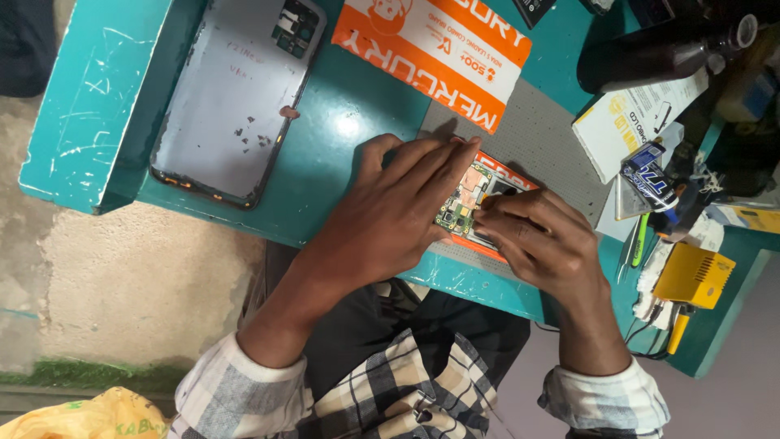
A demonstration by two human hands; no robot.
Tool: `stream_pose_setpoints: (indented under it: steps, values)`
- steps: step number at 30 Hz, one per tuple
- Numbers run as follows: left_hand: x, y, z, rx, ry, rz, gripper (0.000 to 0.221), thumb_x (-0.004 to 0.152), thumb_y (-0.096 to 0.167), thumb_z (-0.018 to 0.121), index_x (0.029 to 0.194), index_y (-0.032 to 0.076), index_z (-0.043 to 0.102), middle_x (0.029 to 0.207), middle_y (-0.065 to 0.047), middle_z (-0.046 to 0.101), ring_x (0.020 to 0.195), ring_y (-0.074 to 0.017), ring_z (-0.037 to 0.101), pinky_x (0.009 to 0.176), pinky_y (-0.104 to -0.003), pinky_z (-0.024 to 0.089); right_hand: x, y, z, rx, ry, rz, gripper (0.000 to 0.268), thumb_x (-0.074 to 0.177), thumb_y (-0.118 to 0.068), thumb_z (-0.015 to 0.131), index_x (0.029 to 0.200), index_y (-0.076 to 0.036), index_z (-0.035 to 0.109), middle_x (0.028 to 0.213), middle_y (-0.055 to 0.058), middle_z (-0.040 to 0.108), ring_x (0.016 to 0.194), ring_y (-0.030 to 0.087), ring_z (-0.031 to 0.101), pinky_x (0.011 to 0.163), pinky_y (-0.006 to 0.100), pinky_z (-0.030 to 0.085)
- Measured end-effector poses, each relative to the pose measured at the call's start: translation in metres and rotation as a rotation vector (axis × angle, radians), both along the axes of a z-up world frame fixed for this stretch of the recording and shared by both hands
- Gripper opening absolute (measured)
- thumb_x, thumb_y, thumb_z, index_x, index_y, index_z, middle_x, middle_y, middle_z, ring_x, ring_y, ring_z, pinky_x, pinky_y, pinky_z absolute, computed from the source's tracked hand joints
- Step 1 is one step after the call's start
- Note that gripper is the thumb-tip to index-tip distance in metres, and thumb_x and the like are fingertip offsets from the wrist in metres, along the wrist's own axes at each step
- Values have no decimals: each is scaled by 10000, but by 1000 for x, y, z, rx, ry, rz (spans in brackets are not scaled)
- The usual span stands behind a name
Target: The person replaces a mobile phone screen by removing the old panel, cleaning the internal frame, applying adhesive from a tube, and pressing the new screen onto the device.
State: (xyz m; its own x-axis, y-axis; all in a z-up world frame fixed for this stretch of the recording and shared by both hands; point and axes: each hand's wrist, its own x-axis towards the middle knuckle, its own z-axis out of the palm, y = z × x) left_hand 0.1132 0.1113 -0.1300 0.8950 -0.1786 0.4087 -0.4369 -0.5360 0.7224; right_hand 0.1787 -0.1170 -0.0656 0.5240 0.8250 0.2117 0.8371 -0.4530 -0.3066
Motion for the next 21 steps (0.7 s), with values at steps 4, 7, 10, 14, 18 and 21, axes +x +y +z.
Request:
stream_pose_setpoints:
  steps: [4, 7, 10, 14, 18, 21]
  values:
    - [0, -1, 1, -9, 10, 8, 931, 792, 244, 831, 1539, -45, 355, 1494, -169, 532, 1403, -280, 458, 1127, -500, 293, 0, -2, -3, 21, 11, 5, 257, 767, -28, 881, 1006, -57, 793, 980, 87, 731, 902, 224, 730, 793, 357, 614]
    - [1, -1, 1, -11, 19, 5, 931, 796, 254, 829, 1539, -46, 354, 1490, -165, 535, 1399, -278, 458, 1127, -500, 293, 1, -3, -3, 30, 13, 13, 262, 770, -35, 884, 1015, -56, 793, 982, 90, 724, 901, 221, 725, 787, 356, 614]
    - [1, -1, 1, -12, 16, 4, 932, 797, 259, 828, 1537, -48, 351, 1494, -167, 533, 1405, -278, 455, 1127, -498, 293, 1, -3, -2, 14, 15, 16, 264, 767, -36, 882, 1016, -54, 796, 984, 93, 724, 901, 224, 723, 774, 356, 611]
    - [1, -2, 0, -14, 26, 3, 926, 802, 251, 826, 1538, -47, 350, 1493, -165, 534, 1406, -274, 455, 1133, -494, 294, 2, -2, 0, -16, 16, 31, 251, 768, -30, 878, 1005, -52, 797, 985, 92, 727, 902, 223, 728, 777, 350, 617]
    - [1, -2, 0, -14, 31, 1, 930, 801, 240, 826, 1540, -49, 343, 1488, -171, 532, 1397, -280, 456, 1136, -500, 290, 1, 1, 5, -66, -20, 41, 251, 762, -15, 859, 998, -66, 792, 989, 76, 728, 916, 219, 729, 870, 388, 642]
    - [1, -2, 1, -21, 38, -2, 934, 799, 237, 826, 1542, -47, 337, 1484, -168, 532, 1391, -277, 458, 1137, -502, 289, 2, 4, 9, -66, -34, 79, 265, 765, 5, 847, 1014, -58, 785, 991, 78, 720, 914, 221, 723, 917, 427, 645]
